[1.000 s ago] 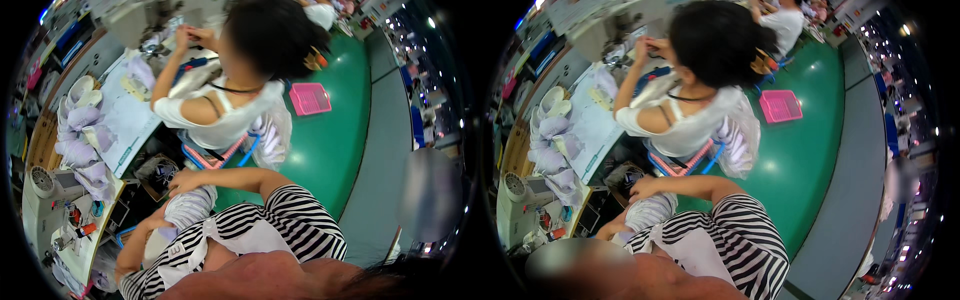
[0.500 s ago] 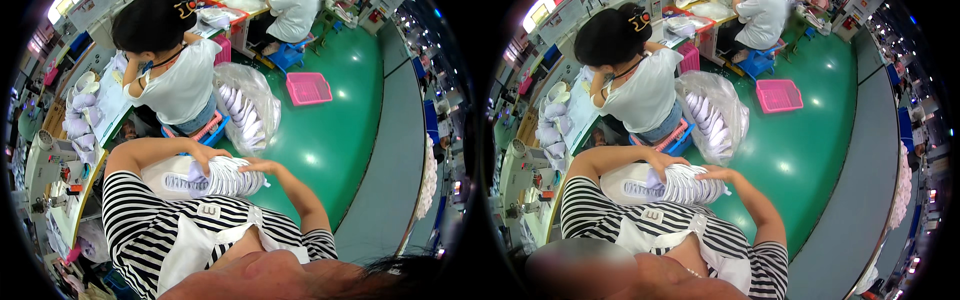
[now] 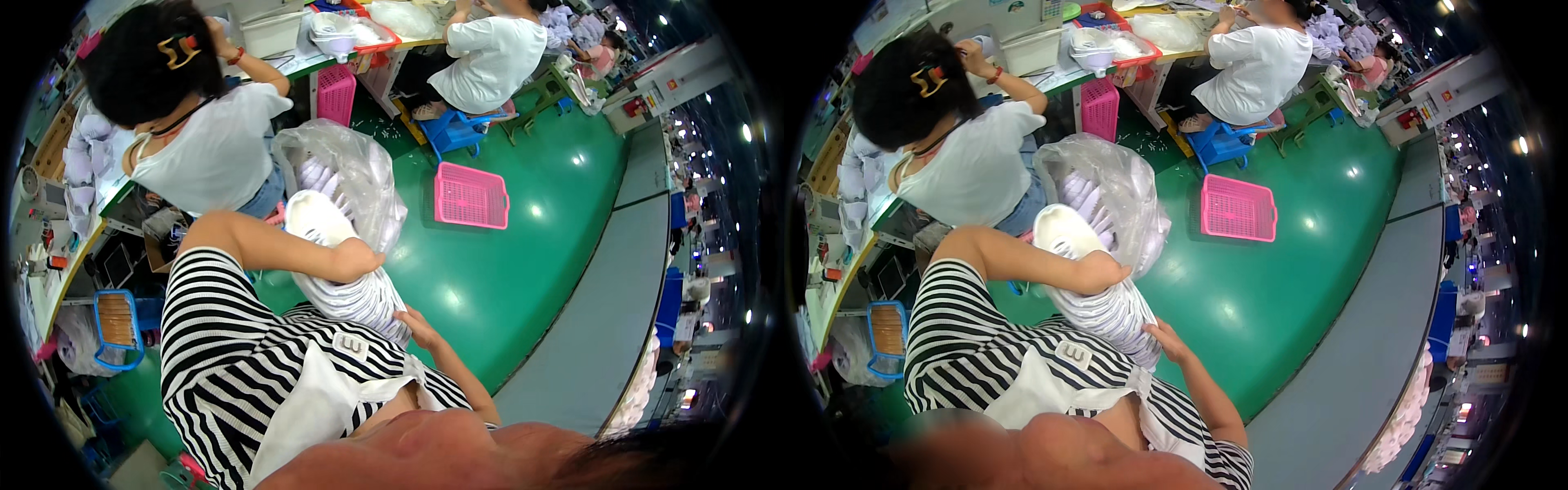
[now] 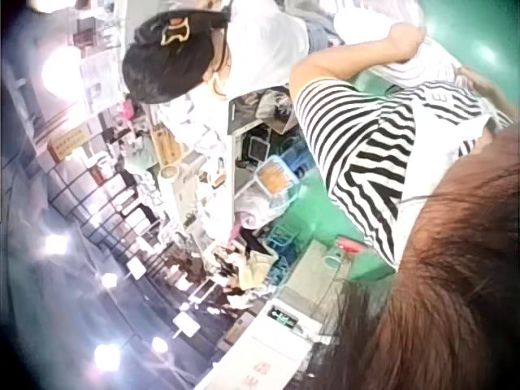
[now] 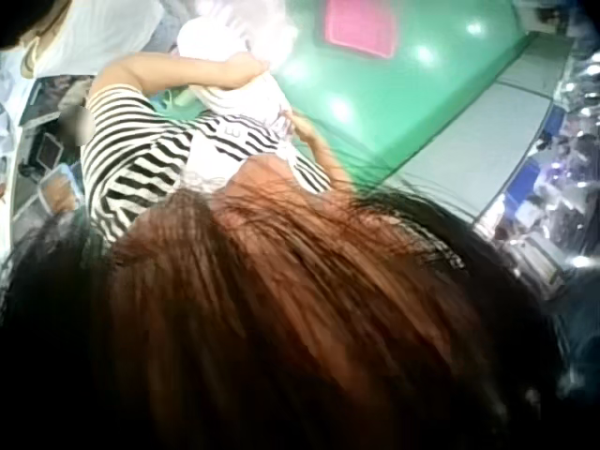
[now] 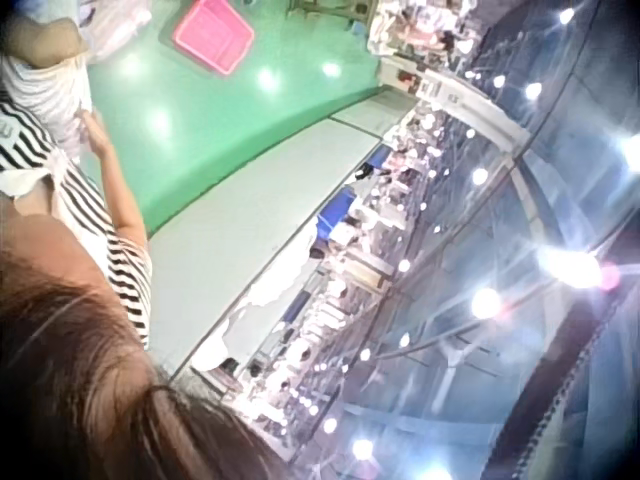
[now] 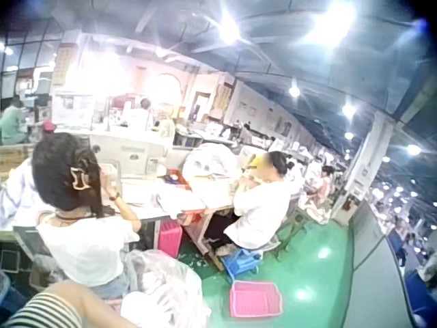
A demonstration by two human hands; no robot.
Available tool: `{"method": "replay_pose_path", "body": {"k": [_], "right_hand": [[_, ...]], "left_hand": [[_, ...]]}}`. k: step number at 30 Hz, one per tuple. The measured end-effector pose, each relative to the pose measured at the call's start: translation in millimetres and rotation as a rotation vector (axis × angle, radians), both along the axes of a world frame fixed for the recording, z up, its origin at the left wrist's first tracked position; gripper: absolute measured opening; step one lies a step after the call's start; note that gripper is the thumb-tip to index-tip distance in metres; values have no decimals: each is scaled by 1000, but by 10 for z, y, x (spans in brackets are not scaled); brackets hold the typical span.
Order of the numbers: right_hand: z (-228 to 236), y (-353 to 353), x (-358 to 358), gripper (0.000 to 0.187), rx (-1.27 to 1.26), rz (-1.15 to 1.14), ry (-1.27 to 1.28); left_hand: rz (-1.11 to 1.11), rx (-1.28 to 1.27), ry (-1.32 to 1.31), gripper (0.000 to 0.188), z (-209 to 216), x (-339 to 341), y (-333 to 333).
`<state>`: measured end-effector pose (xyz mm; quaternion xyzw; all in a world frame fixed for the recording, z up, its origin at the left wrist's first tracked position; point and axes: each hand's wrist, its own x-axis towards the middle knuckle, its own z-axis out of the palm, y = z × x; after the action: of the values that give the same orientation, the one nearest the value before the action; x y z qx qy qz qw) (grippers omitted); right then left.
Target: The person picks up and organizes a large stack of white shoe uppers, places them on a metal table, and then individually processes them by hand on a blue vertical mounting tool.
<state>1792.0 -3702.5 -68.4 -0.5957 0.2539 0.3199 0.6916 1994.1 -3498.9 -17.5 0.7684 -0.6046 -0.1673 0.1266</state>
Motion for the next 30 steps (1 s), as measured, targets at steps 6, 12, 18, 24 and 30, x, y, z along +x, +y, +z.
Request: {"method": "replay_pose_path", "body": {"k": [6,12,18,24,30], "right_hand": [[-111,-1003,220,57,183,-394,-80],[-145,-1904,1308,51,257,-488,-211],[-22,-2690,2937,49,443,-368,-435],[557,-2750,4563,51,544,-183,-424],[914,-2326,6072,50,741,-32,-502]], "left_hand": [[430,-144,526,54,31,504,-1232],[213,60,79,62,491,1259,-2370],[460,94,-406,66,955,2150,-3201],[612,-193,-761,49,1601,3305,-3214],[585,-52,-1024,34,2207,4505,-2932]]}}
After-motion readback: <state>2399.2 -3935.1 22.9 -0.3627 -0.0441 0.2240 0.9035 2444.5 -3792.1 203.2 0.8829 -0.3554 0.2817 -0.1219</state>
